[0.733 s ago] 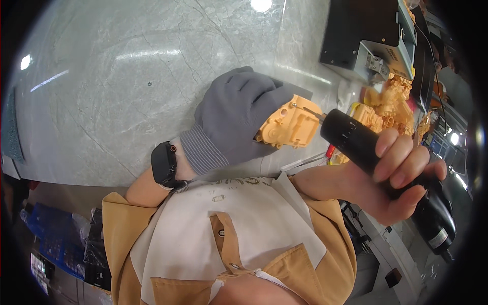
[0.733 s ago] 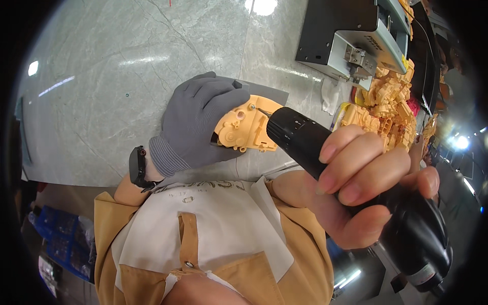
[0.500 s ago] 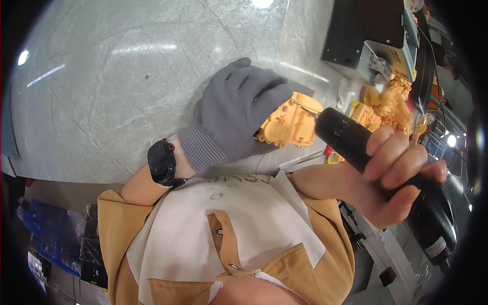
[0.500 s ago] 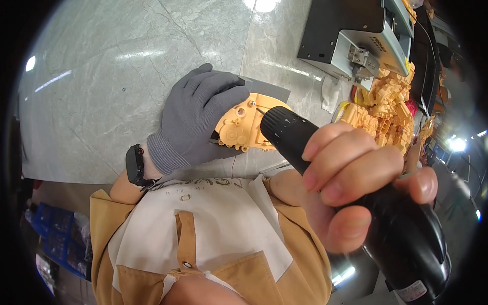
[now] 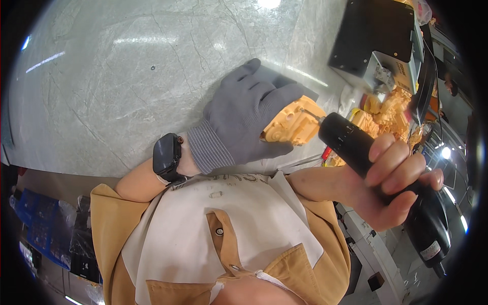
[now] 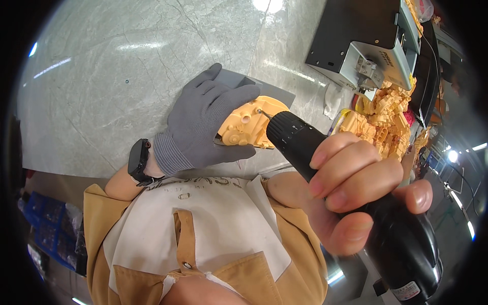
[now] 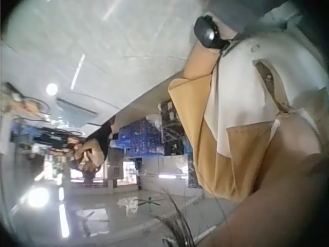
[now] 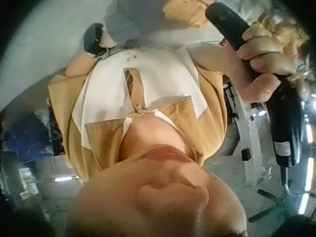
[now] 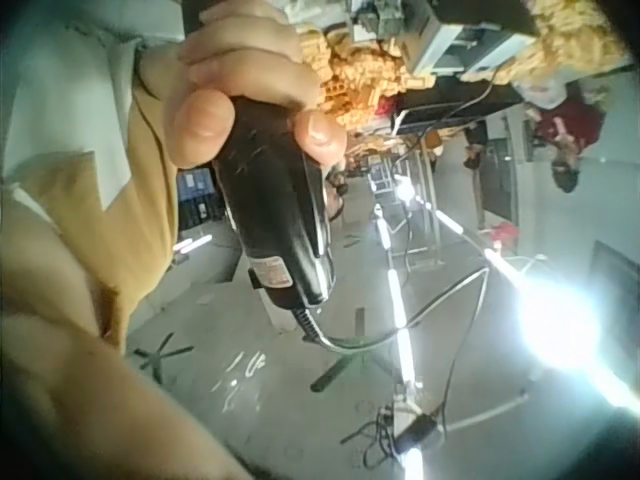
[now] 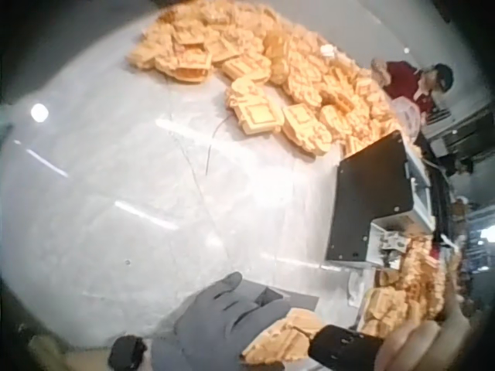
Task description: The person uses a handheld rotary tool to deburr and smooth the edges of small yellow plastic parts. They hold each part with a gloved left hand and apply the tool with the right hand, working on multiple units sequentially on a gray workbench.
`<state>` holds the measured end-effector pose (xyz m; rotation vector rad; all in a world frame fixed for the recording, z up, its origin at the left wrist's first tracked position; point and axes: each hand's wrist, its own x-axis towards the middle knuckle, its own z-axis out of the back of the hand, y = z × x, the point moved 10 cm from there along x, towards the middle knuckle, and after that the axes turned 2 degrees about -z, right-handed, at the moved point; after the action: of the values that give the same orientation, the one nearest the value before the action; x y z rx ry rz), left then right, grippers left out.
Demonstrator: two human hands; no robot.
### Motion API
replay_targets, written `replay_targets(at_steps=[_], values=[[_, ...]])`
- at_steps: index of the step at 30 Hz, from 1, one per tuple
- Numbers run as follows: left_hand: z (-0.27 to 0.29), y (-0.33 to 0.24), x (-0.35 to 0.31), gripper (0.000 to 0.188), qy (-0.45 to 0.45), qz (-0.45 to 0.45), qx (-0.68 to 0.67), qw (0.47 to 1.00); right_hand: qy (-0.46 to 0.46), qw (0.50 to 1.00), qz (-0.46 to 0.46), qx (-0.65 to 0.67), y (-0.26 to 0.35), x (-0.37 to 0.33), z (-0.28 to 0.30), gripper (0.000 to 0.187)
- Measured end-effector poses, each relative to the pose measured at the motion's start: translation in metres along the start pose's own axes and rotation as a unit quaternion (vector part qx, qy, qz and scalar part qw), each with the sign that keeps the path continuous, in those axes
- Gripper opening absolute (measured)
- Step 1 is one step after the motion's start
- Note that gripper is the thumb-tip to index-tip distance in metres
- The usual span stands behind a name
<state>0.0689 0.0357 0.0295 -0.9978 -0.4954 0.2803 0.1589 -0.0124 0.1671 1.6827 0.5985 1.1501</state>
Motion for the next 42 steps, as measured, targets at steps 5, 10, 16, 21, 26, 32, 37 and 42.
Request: replay_targets(at_steps=[5,10,16,21,26,32,37,42], values=[[0.004,-0.002,0.000,0.071,-0.032,-0.009,0.006,0.999,-0.003,1.000,0.003,-0.007,0.001,0.000,-0.002,0.031],[0.004,0.003,0.000,0.069,-0.044,0.020,-0.014,0.999,-0.007,1.000,0.013,0.008,0.003,-0.002,0.000,0.030],[0.001,0.007,-0.002,0.069,-0.029,0.047,-0.029,0.998,-0.014,1.000,0.008,-0.016,-0.001,0.000,0.000,0.030],[-0.002,0.007,-0.002,0.071,-0.028,0.040,-0.013,0.999,-0.015,1.000,0.000,-0.027,-0.004,0.003,0.000,0.029],[-0.004,0.010,-0.005,0.072,-0.038,0.038,-0.012,0.998,-0.013,0.999,0.004,-0.042,-0.005,0.003,-0.003,0.029],[-0.004,0.014,-0.005,0.076,-0.036,0.061,-0.033,0.997,0.015,0.998,-0.003,-0.065,-0.008,0.007,-0.011,0.030],[-0.002,0.014,-0.005,0.075,-0.055,0.054,-0.069,0.995,0.041,0.996,-0.020,-0.074,-0.014,0.011,-0.015,0.033],[-0.002,0.015,-0.006,0.072,-0.042,0.063,-0.070,0.995,0.055,0.997,-0.032,-0.049,-0.017,0.010,-0.017,0.035]])
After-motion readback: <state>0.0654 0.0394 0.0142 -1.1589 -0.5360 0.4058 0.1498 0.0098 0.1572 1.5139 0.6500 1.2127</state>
